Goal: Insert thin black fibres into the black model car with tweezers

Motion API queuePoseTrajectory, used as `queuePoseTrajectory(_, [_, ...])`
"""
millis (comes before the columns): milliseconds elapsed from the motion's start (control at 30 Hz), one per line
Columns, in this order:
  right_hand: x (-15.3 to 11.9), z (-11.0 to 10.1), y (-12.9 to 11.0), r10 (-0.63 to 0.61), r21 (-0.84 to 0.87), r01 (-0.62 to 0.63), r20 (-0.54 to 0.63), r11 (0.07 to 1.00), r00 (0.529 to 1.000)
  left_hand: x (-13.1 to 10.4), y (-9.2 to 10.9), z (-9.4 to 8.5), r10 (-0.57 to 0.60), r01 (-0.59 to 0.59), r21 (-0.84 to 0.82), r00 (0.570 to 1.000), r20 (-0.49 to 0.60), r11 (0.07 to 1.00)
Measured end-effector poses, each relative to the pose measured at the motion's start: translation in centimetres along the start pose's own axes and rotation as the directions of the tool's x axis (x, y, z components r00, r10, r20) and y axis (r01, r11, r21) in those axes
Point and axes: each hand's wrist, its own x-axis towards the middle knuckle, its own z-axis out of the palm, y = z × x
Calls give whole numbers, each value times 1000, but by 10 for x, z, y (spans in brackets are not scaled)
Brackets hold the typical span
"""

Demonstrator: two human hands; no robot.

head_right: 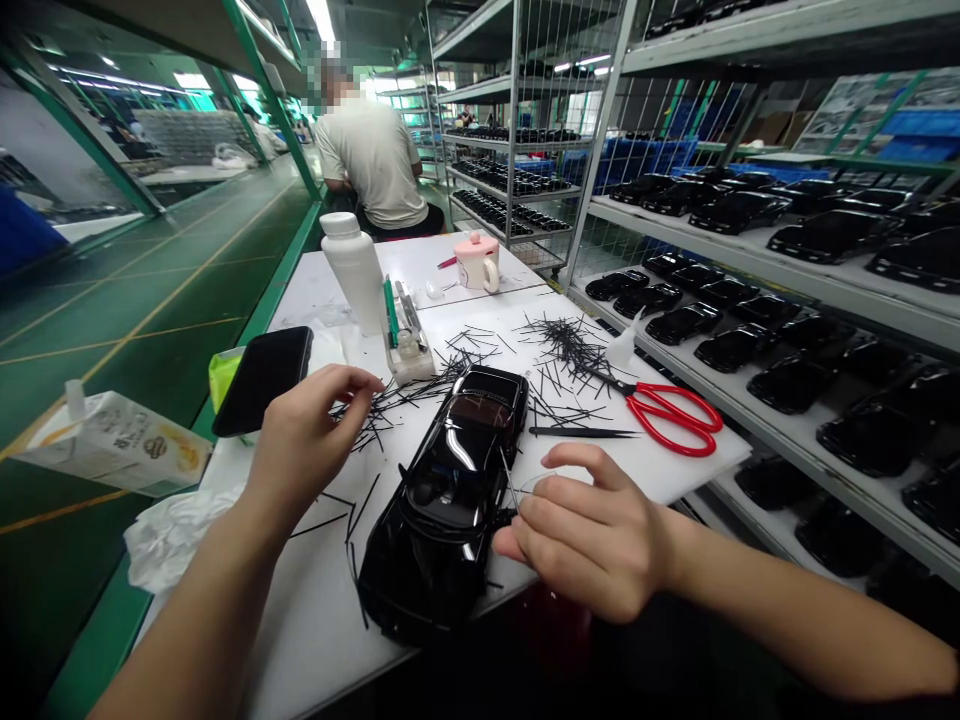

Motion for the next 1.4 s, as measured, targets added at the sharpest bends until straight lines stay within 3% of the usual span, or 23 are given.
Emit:
queuePoseTrajectory(833, [-10, 0, -4, 38, 42, -40, 32, 998, 999, -1, 0, 0, 19, -19, 2, 1000, -6, 1000])
queuePoseTrajectory(967, [7, -15, -3, 121, 45, -127, 115, 991, 986, -2, -1, 0, 20, -20, -29, 1000, -23, 999])
queuePoseTrajectory(1067, [35, -17, 12, 150, 70, -158, 112, 985, 982, -2, -1, 0, -8, 4, -88, 999, -45, 996])
queuePoseTrajectory(1167, [69, 6, 44, 152, 160, -155, 30, 975, 988, -2, -3, -1, -67, 58, -162, 997, -48, 985])
queuePoseTrajectory(1233, [88, 33, 68, 233, 198, -229, 4, 953, 973, -3, -4, -1, -125, 112, -241, 991, -39, 964])
queuePoseTrajectory(1333, [106, 77, 97, 439, 251, -455, 122, 854, 890, -3, -4, -3, -181, 158, -339, 983, -35, 927])
queuePoseTrajectory(1400, [110, 101, 109, 473, 247, -501, 165, 829, 865, -4, -4, -5, -199, 169, -379, 979, -42, 910])
